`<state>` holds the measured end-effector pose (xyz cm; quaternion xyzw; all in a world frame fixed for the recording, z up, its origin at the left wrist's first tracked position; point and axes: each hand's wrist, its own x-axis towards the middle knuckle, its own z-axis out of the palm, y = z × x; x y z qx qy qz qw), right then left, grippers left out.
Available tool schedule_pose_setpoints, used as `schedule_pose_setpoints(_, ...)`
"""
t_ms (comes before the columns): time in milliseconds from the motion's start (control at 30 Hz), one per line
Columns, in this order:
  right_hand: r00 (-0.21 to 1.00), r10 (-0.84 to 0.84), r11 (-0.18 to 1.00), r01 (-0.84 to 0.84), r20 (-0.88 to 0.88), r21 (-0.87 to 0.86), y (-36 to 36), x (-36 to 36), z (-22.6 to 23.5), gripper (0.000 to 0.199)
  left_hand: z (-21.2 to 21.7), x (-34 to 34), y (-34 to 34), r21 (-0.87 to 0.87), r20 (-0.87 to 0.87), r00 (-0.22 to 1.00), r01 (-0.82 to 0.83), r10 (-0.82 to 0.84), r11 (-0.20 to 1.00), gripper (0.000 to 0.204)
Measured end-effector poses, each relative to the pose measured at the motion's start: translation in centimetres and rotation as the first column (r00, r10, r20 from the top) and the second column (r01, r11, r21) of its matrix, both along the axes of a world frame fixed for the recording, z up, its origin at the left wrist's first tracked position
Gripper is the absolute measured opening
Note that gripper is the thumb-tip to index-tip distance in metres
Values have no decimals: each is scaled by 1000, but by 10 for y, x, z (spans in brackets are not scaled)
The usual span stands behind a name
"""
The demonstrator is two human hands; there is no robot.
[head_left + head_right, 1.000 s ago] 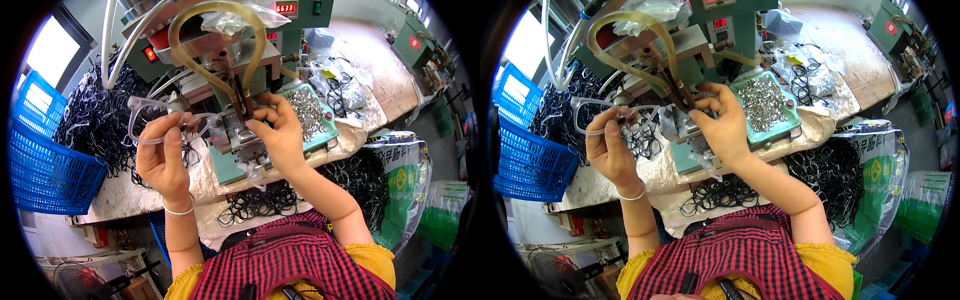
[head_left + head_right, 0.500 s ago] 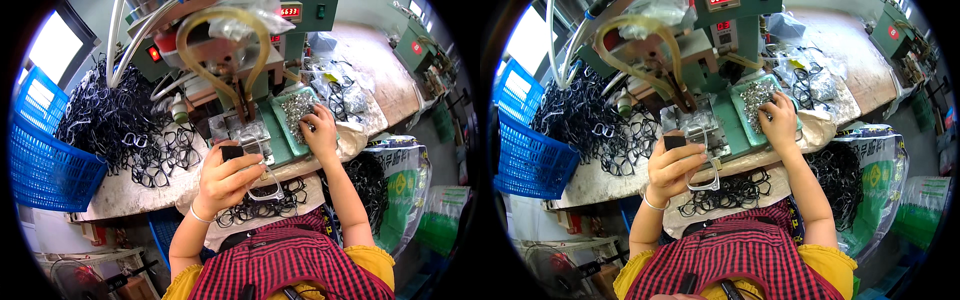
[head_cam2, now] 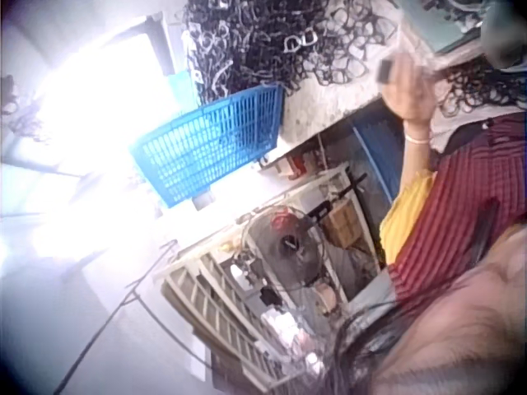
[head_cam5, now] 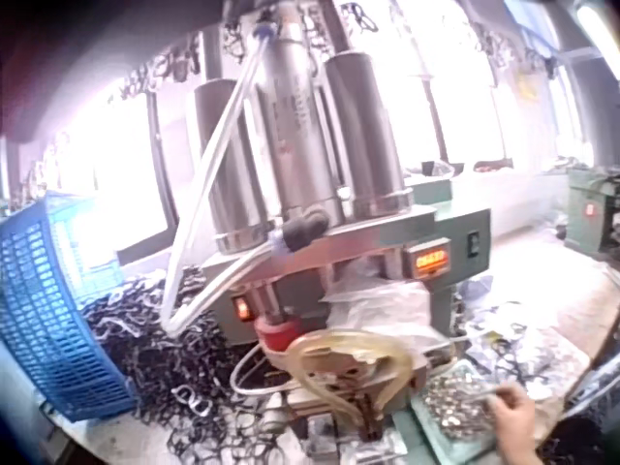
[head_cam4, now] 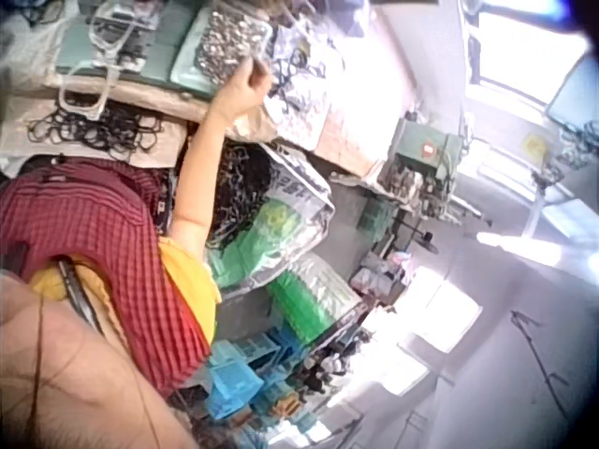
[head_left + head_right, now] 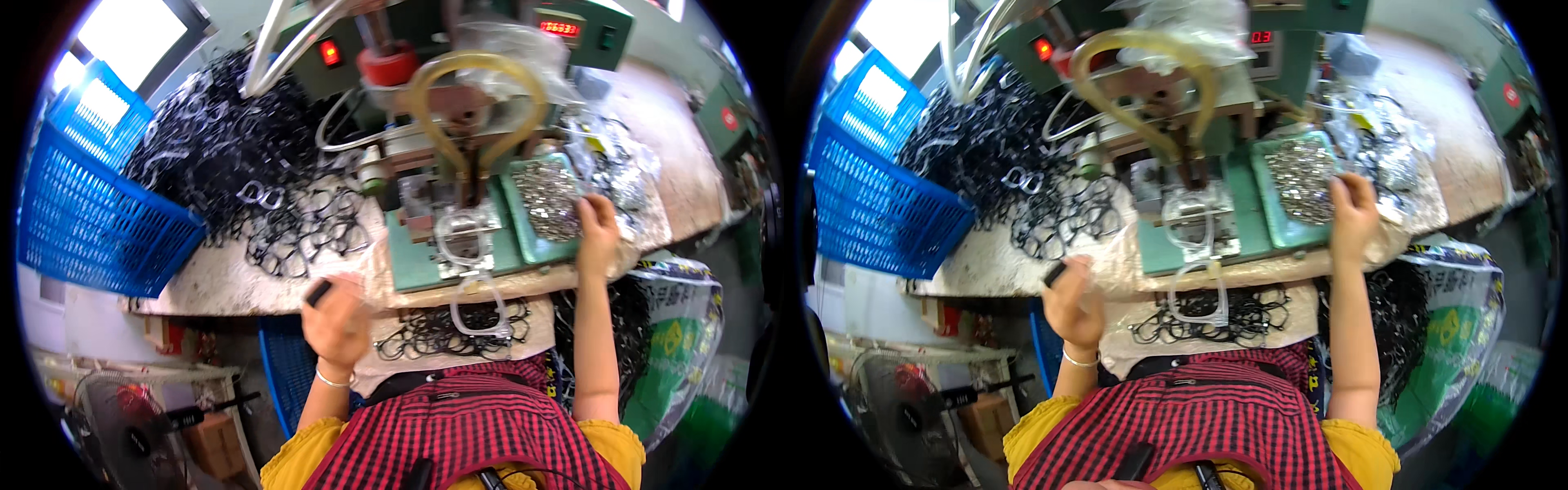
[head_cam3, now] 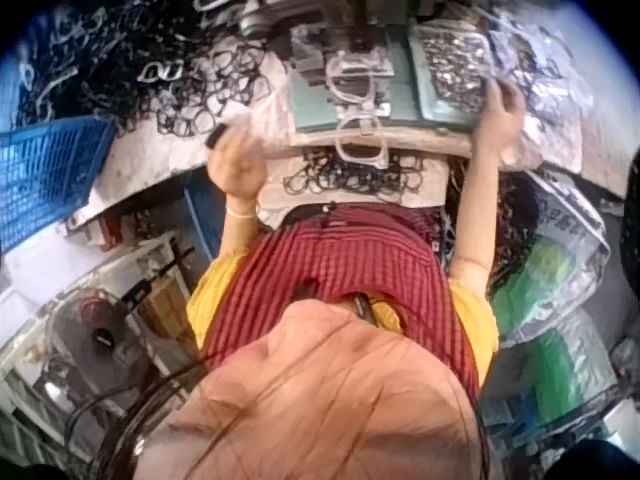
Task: The person repeatedly picks up eyeglass frames, places them into a green mechanical jig, and presses a lever to secure small metal components onto the frames. The person then removes the frames and places them on the table, continuing the cycle with additional frames from a nearby pile.
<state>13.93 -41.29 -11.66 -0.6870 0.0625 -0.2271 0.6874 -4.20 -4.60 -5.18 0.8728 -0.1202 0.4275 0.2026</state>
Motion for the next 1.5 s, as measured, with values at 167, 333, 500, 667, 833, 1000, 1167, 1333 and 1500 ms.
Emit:
schedule_pose_setpoints(167, 996, 52, 956, -71, 73, 285, 15, 2, -17, 14, 1, 2, 106, -628, -117, 916, -368, 385, 685, 12)
schedule_pose_setpoints(333, 989, 138, 970, -147, 59, 194, 51, 28, 1, 20, -4, 43, 115, -280, -221, 903, -421, 369, 863, 8)
schedule_pose_setpoints(500, 992, 110, 987, -101, 67, -124, 54, 12, 15, 15, -32, 111, 86, 6, -159, 909, -390, 386, 921, 7)
schedule_pose_setpoints(667, 1000, -3, 964, 8, 18, -265, 26, -26, 19, 12, -97, 158, 90, 149, -299, 724, -608, 622, 780, 30)
schedule_pose_setpoints(833, 944, 291, 893, -209, 156, -399, 59, -50, 79, 14, -96, 154, 94, 201, -349, 691, -604, 633, 771, 23)
schedule_pose_setpoints(1000, 898, 351, 910, -261, 264, -323, 107, -22, 91, 31, -74, 126, 98, 29, -362, 731, -611, 578, 791, 21)
schedule_pose_setpoints(1167, 906, 386, 922, -377, 173, -83, 121, -34, 85, 49, -56, 89, 114, -469, -402, 886, -416, 232, 779, 18)
schedule_pose_setpoints(1333, 887, 438, 891, -450, 147, 60, 127, -34, 90, 53, -4, 83, 54, -523, -290, 949, -269, 128, 809, 9)
schedule_pose_setpoints(1500, 863, 475, 860, -497, 174, 118, 135, -38, 107, 55, 59, 78, -5, -604, 37, 997, 79, -71, 793, 9)
